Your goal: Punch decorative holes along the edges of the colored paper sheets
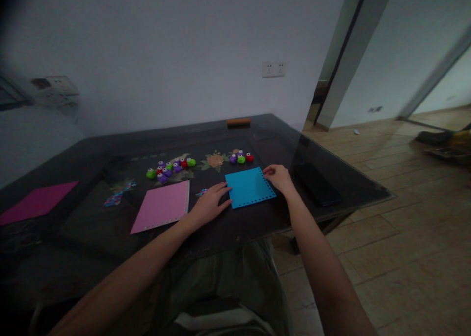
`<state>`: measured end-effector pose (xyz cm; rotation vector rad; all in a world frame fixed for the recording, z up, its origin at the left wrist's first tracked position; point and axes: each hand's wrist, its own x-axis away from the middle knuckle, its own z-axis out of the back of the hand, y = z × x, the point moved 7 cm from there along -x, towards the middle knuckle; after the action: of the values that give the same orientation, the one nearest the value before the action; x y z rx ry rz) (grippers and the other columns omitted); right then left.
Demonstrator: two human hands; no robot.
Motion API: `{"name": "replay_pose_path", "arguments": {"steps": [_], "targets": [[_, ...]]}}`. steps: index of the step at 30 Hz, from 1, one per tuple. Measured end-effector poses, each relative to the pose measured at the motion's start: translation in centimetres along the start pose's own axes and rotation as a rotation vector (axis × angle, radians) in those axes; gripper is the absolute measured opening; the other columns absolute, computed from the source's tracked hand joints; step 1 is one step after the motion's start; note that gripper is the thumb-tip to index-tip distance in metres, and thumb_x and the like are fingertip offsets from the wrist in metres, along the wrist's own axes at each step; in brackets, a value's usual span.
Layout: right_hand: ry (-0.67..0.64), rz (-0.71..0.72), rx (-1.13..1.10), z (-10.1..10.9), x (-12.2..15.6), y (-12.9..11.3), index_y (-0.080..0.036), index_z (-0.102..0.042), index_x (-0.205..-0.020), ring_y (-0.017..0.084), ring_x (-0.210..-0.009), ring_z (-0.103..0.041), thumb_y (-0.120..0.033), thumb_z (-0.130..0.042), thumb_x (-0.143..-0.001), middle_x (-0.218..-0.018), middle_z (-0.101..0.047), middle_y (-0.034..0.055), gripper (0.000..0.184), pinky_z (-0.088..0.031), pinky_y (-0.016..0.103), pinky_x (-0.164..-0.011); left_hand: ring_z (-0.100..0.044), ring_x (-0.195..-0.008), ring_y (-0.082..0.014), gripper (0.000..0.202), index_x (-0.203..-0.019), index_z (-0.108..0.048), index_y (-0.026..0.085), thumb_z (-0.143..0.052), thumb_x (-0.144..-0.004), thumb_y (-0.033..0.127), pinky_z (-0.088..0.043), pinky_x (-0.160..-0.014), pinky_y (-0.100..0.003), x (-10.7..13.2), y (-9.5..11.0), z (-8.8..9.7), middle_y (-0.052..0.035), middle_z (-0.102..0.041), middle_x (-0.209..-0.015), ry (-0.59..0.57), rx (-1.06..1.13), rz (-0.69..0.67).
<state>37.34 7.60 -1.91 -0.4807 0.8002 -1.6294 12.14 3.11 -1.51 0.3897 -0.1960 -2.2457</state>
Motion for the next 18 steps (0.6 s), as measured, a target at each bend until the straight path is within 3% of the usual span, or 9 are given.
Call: {"name": "replay_pose_path", "arguments": {"steps": [18], "targets": [[0.002,0.002,0.014,0.01,0.12,-0.24,-0.016,-0.069,-0.086,0.015,-0.067,-0.062,-0.012,-0.065,-0.070,-0.073,-0.067,0.0040,0.016,-0.051,0.027,-0.062,-0.043,-0.127,-0.0254,0.046,-0.128,-0.051,0.016,-0.046,-0.088,0.039,-0.036,-0.105,-0.039,0.02,0.16,0.10,-0.0123,-0.048,-0.136,0.007,-0.001,0.009]]}}
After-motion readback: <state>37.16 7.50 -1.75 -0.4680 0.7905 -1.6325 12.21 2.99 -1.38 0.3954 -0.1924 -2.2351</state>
